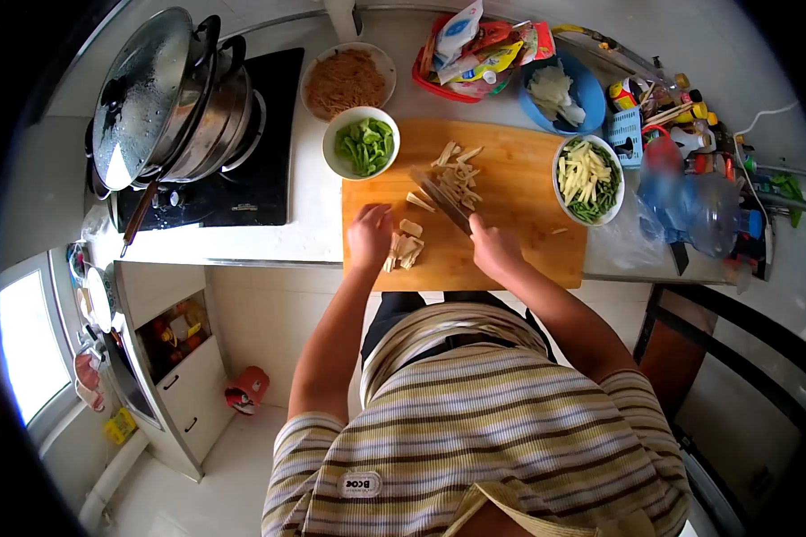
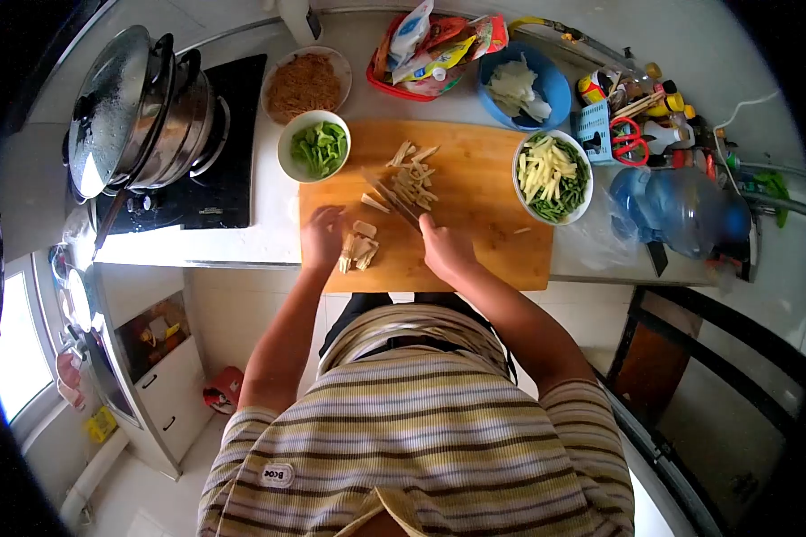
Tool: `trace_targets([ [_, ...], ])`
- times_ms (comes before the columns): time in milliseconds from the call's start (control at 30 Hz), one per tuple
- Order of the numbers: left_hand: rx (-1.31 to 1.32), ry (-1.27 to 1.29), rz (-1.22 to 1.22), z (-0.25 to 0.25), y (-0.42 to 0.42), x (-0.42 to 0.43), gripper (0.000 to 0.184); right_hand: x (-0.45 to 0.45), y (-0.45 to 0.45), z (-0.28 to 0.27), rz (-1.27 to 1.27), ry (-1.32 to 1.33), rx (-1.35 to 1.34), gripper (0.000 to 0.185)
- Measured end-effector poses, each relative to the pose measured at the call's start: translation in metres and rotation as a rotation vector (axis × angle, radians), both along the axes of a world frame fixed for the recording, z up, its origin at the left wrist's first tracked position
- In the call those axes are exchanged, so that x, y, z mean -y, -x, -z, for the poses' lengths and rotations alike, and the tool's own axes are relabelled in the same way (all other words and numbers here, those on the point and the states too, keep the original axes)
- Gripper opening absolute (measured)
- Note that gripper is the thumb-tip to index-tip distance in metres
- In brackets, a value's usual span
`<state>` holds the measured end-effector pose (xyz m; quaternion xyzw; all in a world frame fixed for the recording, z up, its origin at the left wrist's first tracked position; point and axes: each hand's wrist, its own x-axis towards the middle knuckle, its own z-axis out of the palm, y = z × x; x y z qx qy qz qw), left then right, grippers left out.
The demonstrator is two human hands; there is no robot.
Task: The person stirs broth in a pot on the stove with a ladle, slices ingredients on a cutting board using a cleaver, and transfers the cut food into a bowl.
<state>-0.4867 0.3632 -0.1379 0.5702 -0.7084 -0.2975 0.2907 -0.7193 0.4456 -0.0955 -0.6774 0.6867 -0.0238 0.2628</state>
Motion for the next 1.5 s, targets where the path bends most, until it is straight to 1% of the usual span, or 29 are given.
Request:
trace_targets([
  [33, -0.016, -0.077, -0.025, -0.002, -0.012, -0.004, 0.015, -0.004, 0.003, -0.006, -0.006, 0.033, 0.084, 0.025],
  [67, -0.033, -0.159, -0.048, -0.004, -0.022, -0.01, 0.015, -0.007, 0.001, -0.007, -0.006, 0.023, 0.09, 0.025],
  [133, -0.015, -0.141, -0.028, -0.006, -0.028, -0.018, 0.016, -0.006, -0.001, -0.006, -0.117, 0.017, 0.071, 0.028],
  [167, -0.013, -0.163, 0.006, -0.004, -0.027, -0.02, 0.018, -0.004, -0.002, -0.003, -0.12, 0.026, 0.074, 0.028],
  [200, -0.01, -0.186, 0.038, -0.002, -0.024, -0.022, 0.021, -0.002, -0.003, 0.004, -0.12, 0.023, 0.07, 0.028],
  [233, 0.041, -0.241, 0.052, -0.007, -0.017, -0.019, 0.033, -0.001, -0.003, 0.006, -0.124, 0.017, 0.066, 0.028],
  [267, 0.073, -0.268, 0.05, -0.011, -0.008, -0.017, 0.036, 0.0, -0.001, 0.009, -0.129, 0.016, 0.07, 0.028],
  [333, 0.098, -0.272, 0.057, -0.001, 0.008, -0.011, 0.026, -0.001, 0.009, 0.008, -0.051, 0.043, 0.02, 0.029],
  [367, 0.09, -0.271, 0.061, 0.003, 0.014, -0.009, 0.026, -0.002, 0.015, 0.006, -0.033, 0.042, -0.025, 0.028],
  [433, 0.271, -0.267, 0.178, 0.007, 0.024, -0.004, 0.021, -0.004, 0.025, -0.002, -0.006, 0.034, -0.044, 0.028],
  [467, 0.267, -0.265, 0.18, 0.008, 0.029, -0.003, 0.021, -0.005, 0.029, -0.005, 0.018, 0.023, -0.052, 0.029],
  [533, 0.231, -0.204, 0.16, 0.008, 0.036, -0.002, 0.012, -0.009, 0.03, -0.002, 0.022, 0.03, -0.078, 0.027],
  [600, 0.181, -0.19, 0.124, 0.009, 0.04, -0.001, 0.01, -0.012, 0.027, -0.002, 0.03, 0.006, -0.145, 0.028],
  [667, 0.129, -0.175, 0.092, 0.011, 0.045, 0.002, 0.008, -0.015, 0.027, 0.002, 0.045, 0.024, -0.116, 0.027],
  [733, 0.039, -0.059, 0.108, 0.013, 0.047, 0.006, 0.007, -0.018, 0.025, 0.003, 0.059, 0.042, -0.088, 0.026],
  [767, 0.038, -0.057, 0.114, 0.013, 0.046, 0.007, 0.007, -0.019, 0.025, 0.003, 0.053, 0.057, -0.087, 0.025],
  [833, 0.006, 0.005, 0.093, 0.006, 0.039, 0.006, 0.013, -0.021, 0.027, 0.006, 0.051, 0.075, -0.083, 0.025],
  [867, 0.009, 0.008, 0.097, 0.001, 0.035, 0.003, 0.013, -0.023, 0.028, 0.01, 0.045, 0.099, -0.064, 0.028],
  [900, -0.002, 0.001, 0.153, -0.003, 0.03, -0.002, 0.014, -0.022, 0.027, 0.008, 0.037, 0.123, -0.044, 0.031],
  [967, -0.017, -0.023, 0.23, -0.004, 0.023, -0.01, 0.02, -0.024, 0.023, 0.005, 0.046, 0.108, -0.022, 0.029],
  [1000, -0.013, -0.023, 0.228, -0.01, 0.023, -0.012, 0.02, -0.023, 0.021, -0.001, 0.055, 0.092, -0.007, 0.026],
  [1067, 0.047, 0.146, 0.24, -0.022, 0.028, -0.015, 0.024, -0.024, 0.013, -0.012, 0.034, 0.097, 0.025, 0.024],
  [1100, 0.043, 0.147, 0.241, -0.014, 0.028, -0.016, 0.024, -0.024, 0.011, -0.015, 0.014, 0.102, 0.053, 0.022],
  [1167, 0.025, 0.115, 0.32, 0.008, 0.023, -0.019, 0.026, -0.025, 0.01, -0.016, -0.003, 0.111, 0.058, 0.021],
  [1300, 0.032, 0.088, 0.278, 0.011, 0.03, -0.026, 0.023, -0.026, 0.008, -0.014, -0.033, 0.122, 0.101, 0.018],
  [1400, 0.039, 0.117, 0.23, 0.013, 0.043, -0.027, 0.019, -0.027, 0.008, -0.017, -0.034, 0.094, 0.069, 0.018],
  [1467, 0.206, 0.163, 0.24, 0.015, 0.05, -0.029, 0.015, -0.027, 0.008, -0.02, -0.017, 0.054, 0.061, 0.018],
  [1500, 0.258, 0.235, 0.261, 0.007, 0.054, -0.028, 0.013, -0.027, 0.009, -0.02, 0.006, 0.017, 0.051, 0.018],
])
